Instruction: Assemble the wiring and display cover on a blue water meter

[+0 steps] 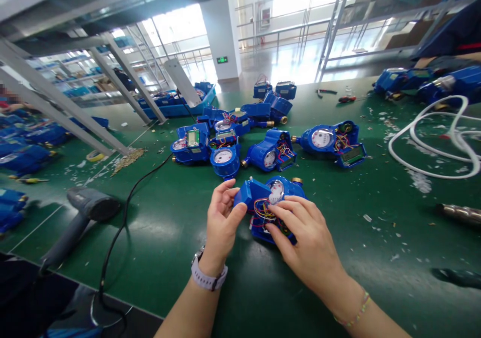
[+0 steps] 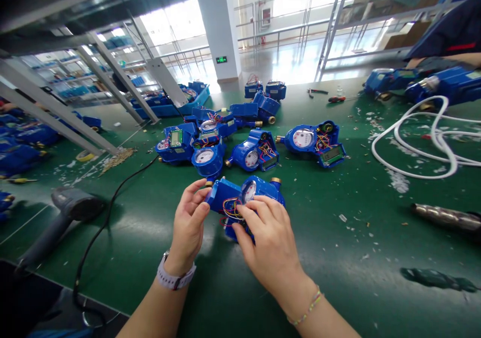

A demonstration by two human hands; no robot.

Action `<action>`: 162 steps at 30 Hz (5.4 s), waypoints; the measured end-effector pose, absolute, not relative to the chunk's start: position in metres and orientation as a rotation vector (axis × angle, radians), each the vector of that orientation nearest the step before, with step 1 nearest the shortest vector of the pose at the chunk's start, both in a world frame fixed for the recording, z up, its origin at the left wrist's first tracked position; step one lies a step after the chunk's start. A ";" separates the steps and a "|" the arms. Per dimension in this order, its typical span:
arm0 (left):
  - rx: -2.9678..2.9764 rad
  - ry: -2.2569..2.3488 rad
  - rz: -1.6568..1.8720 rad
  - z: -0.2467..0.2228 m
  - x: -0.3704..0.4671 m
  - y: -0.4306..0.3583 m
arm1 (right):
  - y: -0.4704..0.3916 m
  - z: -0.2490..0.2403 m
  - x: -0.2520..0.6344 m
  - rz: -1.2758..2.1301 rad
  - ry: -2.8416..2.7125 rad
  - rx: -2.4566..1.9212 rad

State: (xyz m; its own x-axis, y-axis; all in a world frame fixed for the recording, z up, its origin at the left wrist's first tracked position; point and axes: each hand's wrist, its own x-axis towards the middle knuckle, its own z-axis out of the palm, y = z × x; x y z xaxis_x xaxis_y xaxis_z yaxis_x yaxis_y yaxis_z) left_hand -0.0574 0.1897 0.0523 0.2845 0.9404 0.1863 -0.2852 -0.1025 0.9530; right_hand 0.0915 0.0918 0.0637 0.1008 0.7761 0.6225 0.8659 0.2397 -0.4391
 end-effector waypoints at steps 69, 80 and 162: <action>1.340 0.761 1.247 0.064 -0.052 0.165 | 0.119 0.087 0.086 -0.122 -1.684 -1.640; 1.193 0.688 1.231 0.067 -0.052 0.170 | 0.115 0.090 0.092 0.103 -1.614 -1.523; 1.128 0.607 1.156 0.063 -0.060 0.182 | 0.093 0.089 0.098 0.234 -1.595 -1.672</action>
State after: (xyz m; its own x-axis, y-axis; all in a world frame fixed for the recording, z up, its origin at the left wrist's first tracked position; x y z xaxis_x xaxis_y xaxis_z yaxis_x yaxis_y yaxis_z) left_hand -0.0600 0.1819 0.0635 0.3389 0.9275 0.1580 -0.3966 -0.0115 0.9179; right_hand 0.0977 0.0930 0.0887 0.1895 0.9054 0.3800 0.7583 0.1109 -0.6424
